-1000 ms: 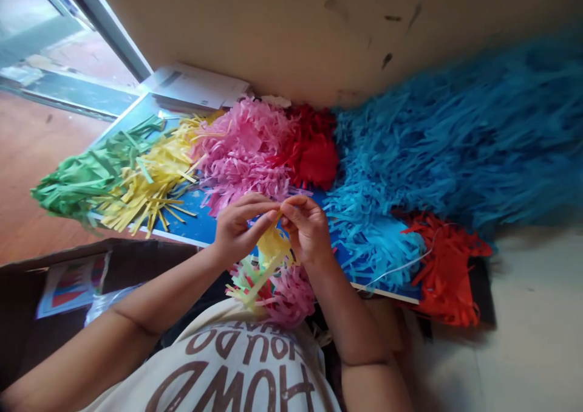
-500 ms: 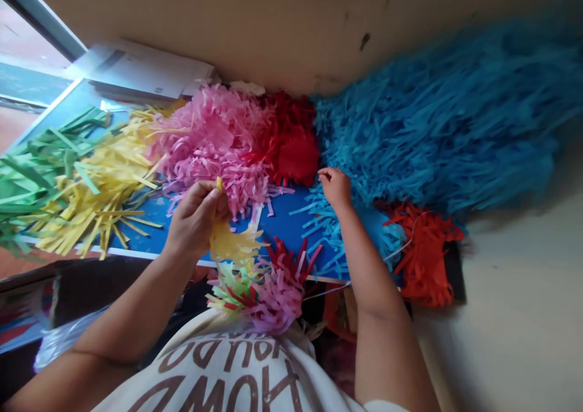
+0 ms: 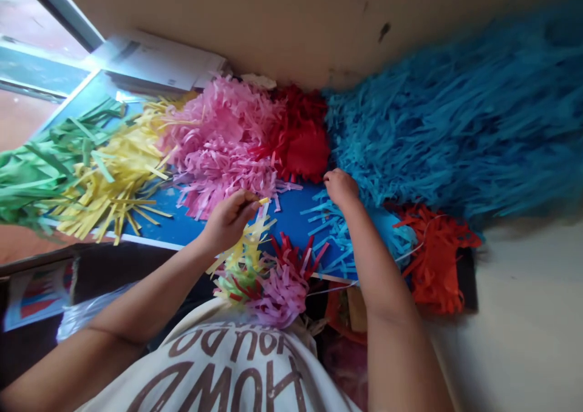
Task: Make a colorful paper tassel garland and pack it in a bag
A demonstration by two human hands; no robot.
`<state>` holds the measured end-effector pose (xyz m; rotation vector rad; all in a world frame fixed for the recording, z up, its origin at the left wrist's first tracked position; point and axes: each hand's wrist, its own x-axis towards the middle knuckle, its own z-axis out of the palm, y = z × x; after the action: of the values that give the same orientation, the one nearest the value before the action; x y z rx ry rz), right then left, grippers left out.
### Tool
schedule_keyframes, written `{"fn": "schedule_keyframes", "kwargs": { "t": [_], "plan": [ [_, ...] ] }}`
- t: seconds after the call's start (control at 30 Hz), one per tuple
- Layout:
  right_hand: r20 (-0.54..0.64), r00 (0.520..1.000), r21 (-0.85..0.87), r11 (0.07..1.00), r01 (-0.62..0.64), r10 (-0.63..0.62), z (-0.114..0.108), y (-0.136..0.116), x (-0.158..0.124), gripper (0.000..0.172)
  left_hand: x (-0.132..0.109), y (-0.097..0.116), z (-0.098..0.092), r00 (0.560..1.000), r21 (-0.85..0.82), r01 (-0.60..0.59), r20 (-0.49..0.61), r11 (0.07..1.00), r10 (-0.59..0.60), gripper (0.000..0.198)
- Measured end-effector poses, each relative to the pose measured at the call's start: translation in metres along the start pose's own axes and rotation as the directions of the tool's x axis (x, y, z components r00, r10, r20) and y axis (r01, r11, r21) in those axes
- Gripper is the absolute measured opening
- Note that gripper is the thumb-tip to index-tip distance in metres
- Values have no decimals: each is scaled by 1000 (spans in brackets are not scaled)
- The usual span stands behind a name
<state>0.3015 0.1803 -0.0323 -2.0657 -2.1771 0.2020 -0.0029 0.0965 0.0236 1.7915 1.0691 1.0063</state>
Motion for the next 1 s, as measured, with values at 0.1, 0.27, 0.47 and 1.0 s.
{"fn": "schedule_keyframes", "kwargs": {
  "t": [0.1, 0.27, 0.47, 1.0],
  "plan": [
    [8, 1000, -23, 1000, 3, -3, -9, -3, -2, 22, -6, 0, 2, 1000, 9, -4, 17, 1000, 4, 20],
    [-334, 942, 210, 976, 65, 9, -35, -1, -19, 25, -14, -3, -4, 1000, 71, 5, 18, 997, -6, 17],
    [-418, 864, 575, 818, 12, 281, -33, -5, -55, 23, -18, -3, -3, 999, 55, 4, 33, 998, -6, 23],
    [-40, 900, 991, -98, 92, 435, -29, -106, -131, 28, -20, 23, 23, 995, -72, -32, 92, 997, 38, 22]
  ]
}}
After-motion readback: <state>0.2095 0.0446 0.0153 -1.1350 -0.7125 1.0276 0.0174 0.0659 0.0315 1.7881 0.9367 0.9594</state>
